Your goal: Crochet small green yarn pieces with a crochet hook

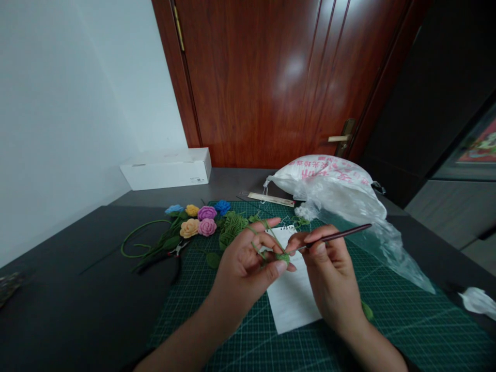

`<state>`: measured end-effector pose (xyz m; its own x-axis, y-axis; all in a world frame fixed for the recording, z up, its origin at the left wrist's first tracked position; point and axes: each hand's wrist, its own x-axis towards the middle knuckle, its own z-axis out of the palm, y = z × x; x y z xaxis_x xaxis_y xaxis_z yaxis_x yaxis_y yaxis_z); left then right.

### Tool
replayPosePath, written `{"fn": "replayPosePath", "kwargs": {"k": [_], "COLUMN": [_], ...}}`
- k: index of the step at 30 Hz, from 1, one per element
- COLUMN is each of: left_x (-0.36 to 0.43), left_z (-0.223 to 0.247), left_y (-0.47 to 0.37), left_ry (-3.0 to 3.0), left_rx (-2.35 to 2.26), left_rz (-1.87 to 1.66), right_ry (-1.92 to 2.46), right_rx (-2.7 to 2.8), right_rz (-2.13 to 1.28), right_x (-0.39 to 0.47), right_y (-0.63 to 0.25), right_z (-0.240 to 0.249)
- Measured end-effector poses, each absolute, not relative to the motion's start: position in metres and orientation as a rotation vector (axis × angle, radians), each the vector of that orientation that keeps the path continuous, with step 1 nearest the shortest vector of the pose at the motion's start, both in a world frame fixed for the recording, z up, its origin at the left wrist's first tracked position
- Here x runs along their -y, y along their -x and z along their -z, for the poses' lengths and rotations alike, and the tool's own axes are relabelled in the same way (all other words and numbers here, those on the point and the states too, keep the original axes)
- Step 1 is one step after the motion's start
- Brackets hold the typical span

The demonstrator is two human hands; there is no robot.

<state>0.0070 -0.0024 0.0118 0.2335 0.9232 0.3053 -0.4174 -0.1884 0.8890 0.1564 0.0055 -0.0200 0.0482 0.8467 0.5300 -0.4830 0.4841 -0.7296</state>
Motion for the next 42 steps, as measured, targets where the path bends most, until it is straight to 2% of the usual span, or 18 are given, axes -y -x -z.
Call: {"fn": "replayPosePath", "kwargs": {"k": [9, 22, 32, 42], "left_x": [0.006, 0.011, 0.01, 0.013], "left_z": [-0.017, -0.023, -0.021, -0.019], "left_y": [-0.007, -0.009, -0.009, -0.01], "left_ry": [-1.245, -1.214, -1.217, -1.197], "left_rx": [-0.636, -0.744, -0.77, -0.712], "left_rz": [-1.316, -1.338, -1.36, -1.397], "right_ry": [0.306, 0.367, 0.389, 0.468], "right_rx": [1.224, 1.621, 1.683, 1.805], "right_rz": [-1.025, -0.423, -0.372, -0.155], "right_x": [-0.008, 0.0, 0.001, 0.005], "right_y": [-0.166, -0.18, -0.183, -0.186], "right_z": [0.011, 0.014, 0.015, 0.014]}}
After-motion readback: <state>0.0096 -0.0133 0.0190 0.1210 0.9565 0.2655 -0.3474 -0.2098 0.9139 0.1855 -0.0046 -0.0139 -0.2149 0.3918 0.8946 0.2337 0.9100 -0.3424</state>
